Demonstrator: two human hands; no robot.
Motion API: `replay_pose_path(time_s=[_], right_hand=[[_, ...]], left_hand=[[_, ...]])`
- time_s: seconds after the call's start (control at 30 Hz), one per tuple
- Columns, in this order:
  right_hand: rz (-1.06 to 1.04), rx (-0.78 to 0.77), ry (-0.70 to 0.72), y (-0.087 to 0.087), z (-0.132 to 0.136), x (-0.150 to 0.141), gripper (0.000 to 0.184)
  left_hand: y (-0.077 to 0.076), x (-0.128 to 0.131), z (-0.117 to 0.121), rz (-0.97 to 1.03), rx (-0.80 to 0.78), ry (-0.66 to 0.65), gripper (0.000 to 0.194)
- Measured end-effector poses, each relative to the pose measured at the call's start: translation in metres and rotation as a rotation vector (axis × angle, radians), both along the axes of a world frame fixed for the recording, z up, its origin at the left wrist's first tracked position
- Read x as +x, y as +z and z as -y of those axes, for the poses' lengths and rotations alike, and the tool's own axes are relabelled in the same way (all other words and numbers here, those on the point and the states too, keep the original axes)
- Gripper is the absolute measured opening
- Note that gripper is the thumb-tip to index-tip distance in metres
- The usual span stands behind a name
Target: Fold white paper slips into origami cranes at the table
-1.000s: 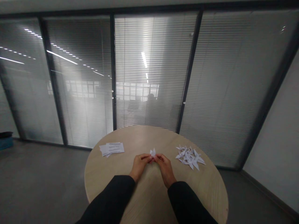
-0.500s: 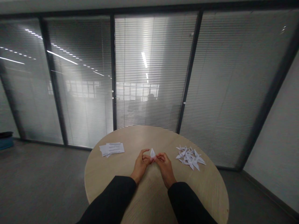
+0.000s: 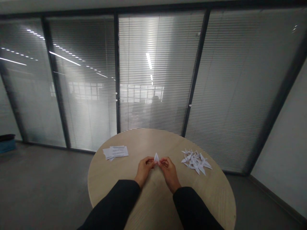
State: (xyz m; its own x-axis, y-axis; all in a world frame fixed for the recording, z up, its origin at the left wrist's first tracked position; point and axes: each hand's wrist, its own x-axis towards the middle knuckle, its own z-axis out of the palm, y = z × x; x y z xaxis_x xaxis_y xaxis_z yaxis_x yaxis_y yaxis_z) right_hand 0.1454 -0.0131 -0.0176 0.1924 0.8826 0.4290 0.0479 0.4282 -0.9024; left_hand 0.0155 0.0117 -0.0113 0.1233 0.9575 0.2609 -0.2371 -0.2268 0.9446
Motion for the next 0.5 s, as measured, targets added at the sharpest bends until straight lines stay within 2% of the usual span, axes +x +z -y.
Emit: replay_pose_path(time_s=[0.5], right_hand=[[0.047,-0.038,0.025,0.0072,0.0057,-0.0019,0.037]], left_hand=[[0.0067,-0.0030,0.0050,0.000,-0.023,0.026,0.030]])
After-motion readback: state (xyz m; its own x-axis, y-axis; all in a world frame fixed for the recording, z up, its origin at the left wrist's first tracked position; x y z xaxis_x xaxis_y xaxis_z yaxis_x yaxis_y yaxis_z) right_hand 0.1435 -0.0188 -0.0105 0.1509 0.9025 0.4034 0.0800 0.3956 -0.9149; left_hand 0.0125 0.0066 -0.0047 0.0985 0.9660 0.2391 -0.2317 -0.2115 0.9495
